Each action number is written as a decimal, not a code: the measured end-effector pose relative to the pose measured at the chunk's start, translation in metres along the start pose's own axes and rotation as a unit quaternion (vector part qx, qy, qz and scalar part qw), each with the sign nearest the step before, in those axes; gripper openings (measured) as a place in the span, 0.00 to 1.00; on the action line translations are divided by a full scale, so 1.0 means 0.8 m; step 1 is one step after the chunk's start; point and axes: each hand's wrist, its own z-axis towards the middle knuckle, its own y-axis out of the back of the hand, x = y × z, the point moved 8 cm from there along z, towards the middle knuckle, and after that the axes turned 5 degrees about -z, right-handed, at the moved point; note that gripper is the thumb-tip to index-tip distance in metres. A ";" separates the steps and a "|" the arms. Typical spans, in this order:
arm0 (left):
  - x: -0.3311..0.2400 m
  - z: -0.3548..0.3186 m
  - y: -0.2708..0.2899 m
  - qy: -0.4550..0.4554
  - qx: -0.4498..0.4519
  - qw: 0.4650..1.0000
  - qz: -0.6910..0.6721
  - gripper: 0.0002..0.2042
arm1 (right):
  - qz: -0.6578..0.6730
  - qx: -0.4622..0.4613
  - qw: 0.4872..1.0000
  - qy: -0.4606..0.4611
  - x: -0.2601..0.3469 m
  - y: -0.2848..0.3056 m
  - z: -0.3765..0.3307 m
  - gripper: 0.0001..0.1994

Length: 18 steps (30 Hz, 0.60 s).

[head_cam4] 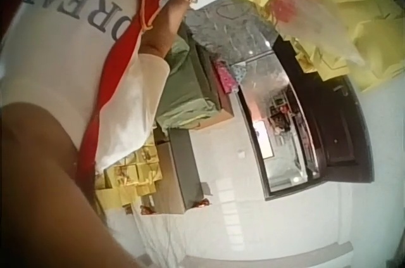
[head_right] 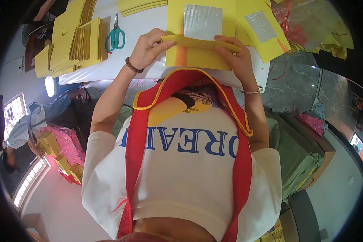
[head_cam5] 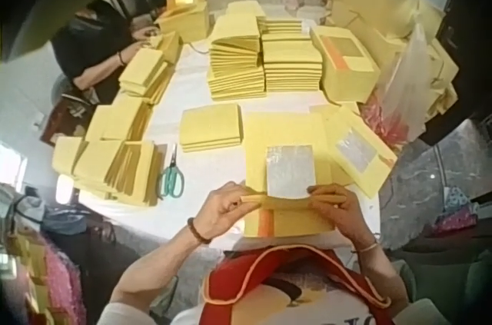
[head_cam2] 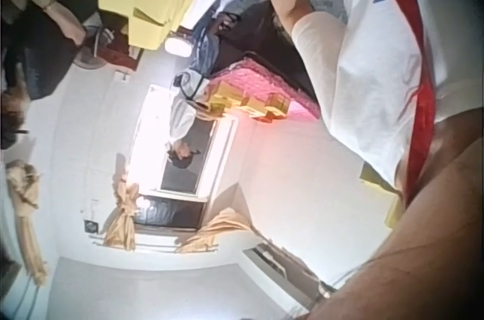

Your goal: Folding sheets of yellow paper with silver foil centers.

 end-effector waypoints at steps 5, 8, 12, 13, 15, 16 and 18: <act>0.015 -0.003 0.002 0.046 -0.007 0.998 -0.046 0.11 | -0.330 -0.007 0.917 0.225 0.032 0.004 0.003 0.11; -0.014 0.006 0.004 -0.044 0.014 0.998 0.051 0.13 | -0.286 0.014 0.933 0.219 0.023 0.005 0.006 0.13; -0.030 0.002 -0.005 -0.192 0.005 0.938 0.287 0.23 | -0.259 0.008 0.940 0.221 0.027 0.003 0.004 0.14; -0.033 0.004 -0.004 -0.195 0.002 0.938 0.288 0.23 | -0.260 0.008 0.939 0.224 0.031 0.005 0.003 0.14; -0.048 -0.003 -0.005 -0.223 -0.010 0.914 0.339 0.22 | -0.281 0.008 0.927 0.247 0.042 0.007 -0.002 0.13; -0.057 -0.005 -0.003 -0.225 -0.013 0.914 0.339 0.22 | -0.283 0.007 0.926 0.249 0.053 0.008 -0.009 0.13; -0.080 -0.016 -0.001 -0.256 -0.010 0.899 0.354 0.19 | -0.371 0.014 0.884 0.283 0.084 0.001 -0.030 0.12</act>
